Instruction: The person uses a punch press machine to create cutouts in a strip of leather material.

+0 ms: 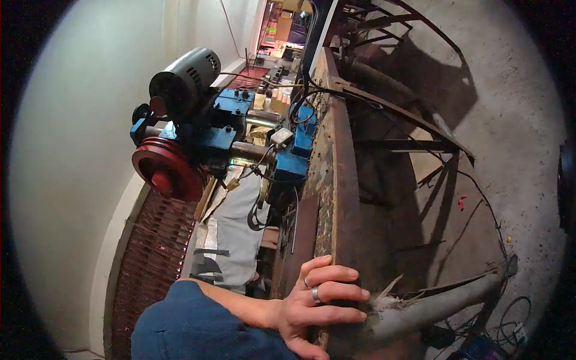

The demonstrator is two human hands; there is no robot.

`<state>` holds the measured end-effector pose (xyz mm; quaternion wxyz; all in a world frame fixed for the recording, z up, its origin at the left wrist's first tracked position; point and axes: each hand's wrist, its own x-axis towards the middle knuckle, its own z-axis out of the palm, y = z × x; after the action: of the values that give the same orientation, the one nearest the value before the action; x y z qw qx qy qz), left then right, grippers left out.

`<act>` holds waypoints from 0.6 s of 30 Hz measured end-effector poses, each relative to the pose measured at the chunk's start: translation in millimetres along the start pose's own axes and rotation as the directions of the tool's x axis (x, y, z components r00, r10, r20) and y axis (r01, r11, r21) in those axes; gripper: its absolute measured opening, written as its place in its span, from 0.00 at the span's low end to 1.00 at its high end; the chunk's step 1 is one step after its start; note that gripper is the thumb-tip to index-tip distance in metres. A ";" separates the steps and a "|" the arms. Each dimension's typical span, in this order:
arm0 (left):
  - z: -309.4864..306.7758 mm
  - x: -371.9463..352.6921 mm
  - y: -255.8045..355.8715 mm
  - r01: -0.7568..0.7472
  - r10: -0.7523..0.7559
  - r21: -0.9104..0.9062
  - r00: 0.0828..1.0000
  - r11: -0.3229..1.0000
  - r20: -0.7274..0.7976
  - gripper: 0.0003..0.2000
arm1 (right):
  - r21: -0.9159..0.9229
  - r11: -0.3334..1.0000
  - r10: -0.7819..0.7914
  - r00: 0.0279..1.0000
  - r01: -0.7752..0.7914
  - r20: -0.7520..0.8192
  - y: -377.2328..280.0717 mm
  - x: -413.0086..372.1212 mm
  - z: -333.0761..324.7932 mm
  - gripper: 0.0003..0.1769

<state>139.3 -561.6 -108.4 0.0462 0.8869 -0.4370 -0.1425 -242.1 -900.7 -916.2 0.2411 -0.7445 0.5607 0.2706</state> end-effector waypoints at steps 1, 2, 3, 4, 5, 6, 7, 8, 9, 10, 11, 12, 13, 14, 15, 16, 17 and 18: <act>0.0 0.3 -0.3 -0.003 0.003 -0.001 1.000 1.000 -0.004 0.33 | -0.006 1.000 -0.001 1.000 0.001 0.006 2.7 0.4 0.7 0.22; -0.2 0.6 -0.7 -0.007 0.007 -0.002 1.000 1.000 -0.006 0.33 | -0.007 1.000 0.009 1.000 -0.009 0.002 3.1 2.2 1.9 0.22; 0.1 0.5 -0.6 -0.005 0.005 -0.007 1.000 1.000 -0.010 0.33 | -0.009 1.000 0.010 1.000 -0.010 0.006 7.3 2.3 1.2 0.22; 0.7 0.3 -0.7 -0.004 0.004 -0.011 1.000 1.000 -0.014 0.33 | -0.014 1.000 0.015 1.000 -0.015 0.007 8.9 2.8 2.1 0.22; 1.0 -0.1 -0.6 -0.002 0.002 -0.014 1.000 1.000 -0.020 0.33 | -0.011 1.000 0.017 1.000 -0.017 0.007 9.5 3.8 4.3 0.22; 0.9 -0.7 -0.5 0.001 -0.001 -0.022 1.000 1.000 -0.016 0.33 | -0.015 1.000 0.017 1.000 -0.017 0.009 10.4 5.6 4.9 0.22; 0.2 -1.2 -1.1 0.004 -0.005 -0.029 1.000 1.000 -0.012 0.33 | -0.016 1.000 0.020 1.000 -0.020 0.009 13.2 6.5 4.2 0.22; -0.3 -1.4 -1.4 0.007 -0.008 -0.034 1.000 0.999 -0.007 0.33 | -0.020 1.000 0.019 1.000 -0.019 0.012 13.3 7.3 5.4 0.22; -0.1 -1.7 -1.7 0.010 -0.011 -0.034 1.000 0.999 -0.007 0.33 | -0.024 0.999 0.023 1.000 -0.022 0.017 14.0 7.2 7.3 0.22; 0.9 -1.9 -1.8 0.012 -0.013 -0.037 1.000 0.999 -0.007 0.33 | -0.027 0.999 0.027 1.000 -0.027 0.016 16.3 7.7 7.8 0.22; 1.3 -1.8 -2.0 0.013 -0.014 -0.041 1.000 0.999 -0.008 0.33 | -0.026 0.999 0.030 0.999 -0.029 0.018 17.6 7.6 8.7 0.22; 0.8 -1.6 -2.3 0.011 -0.011 -0.040 1.000 0.999 -0.002 0.33 | -0.029 0.999 0.035 0.999 -0.034 0.019 20.0 7.9 8.4 0.22; 0.2 -1.5 -2.3 0.010 -0.010 -0.040 1.000 0.999 0.003 0.33 | -0.030 0.999 0.036 0.999 -0.036 0.019 19.4 9.8 9.3 0.22; 0.0 -1.6 -2.3 0.009 -0.009 -0.040 1.000 0.999 0.007 0.33 | -0.030 0.999 0.038 0.999 -0.037 0.021 20.4 10.2 9.3 0.22; 0.3 -1.7 -2.2 0.011 -0.011 -0.043 1.000 0.999 0.004 0.33 | -0.031 0.999 0.039 0.999 -0.039 0.022 20.7 10.5 10.4 0.22; 1.0 -1.9 -2.0 0.012 -0.012 -0.045 1.000 0.999 0.000 0.33 | -0.035 0.999 0.043 0.999 -0.042 0.021 21.7 10.9 10.9 0.22; 1.3 -2.2 -1.7 0.013 -0.013 -0.045 1.000 0.999 -0.004 0.33 | -0.034 0.998 0.045 0.999 -0.044 0.024 22.1 12.4 12.0 0.22; 1.6 -2.2 -1.6 0.011 -0.011 -0.046 1.000 0.999 -0.006 0.33 | -0.034 0.998 0.050 0.998 -0.049 0.028 23.0 12.8 13.9 0.22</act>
<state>138.8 -558.8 -109.8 0.0672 0.8884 -0.4287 -0.1499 -263.3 -906.4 -936.3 0.2299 -0.7304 0.5707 0.2965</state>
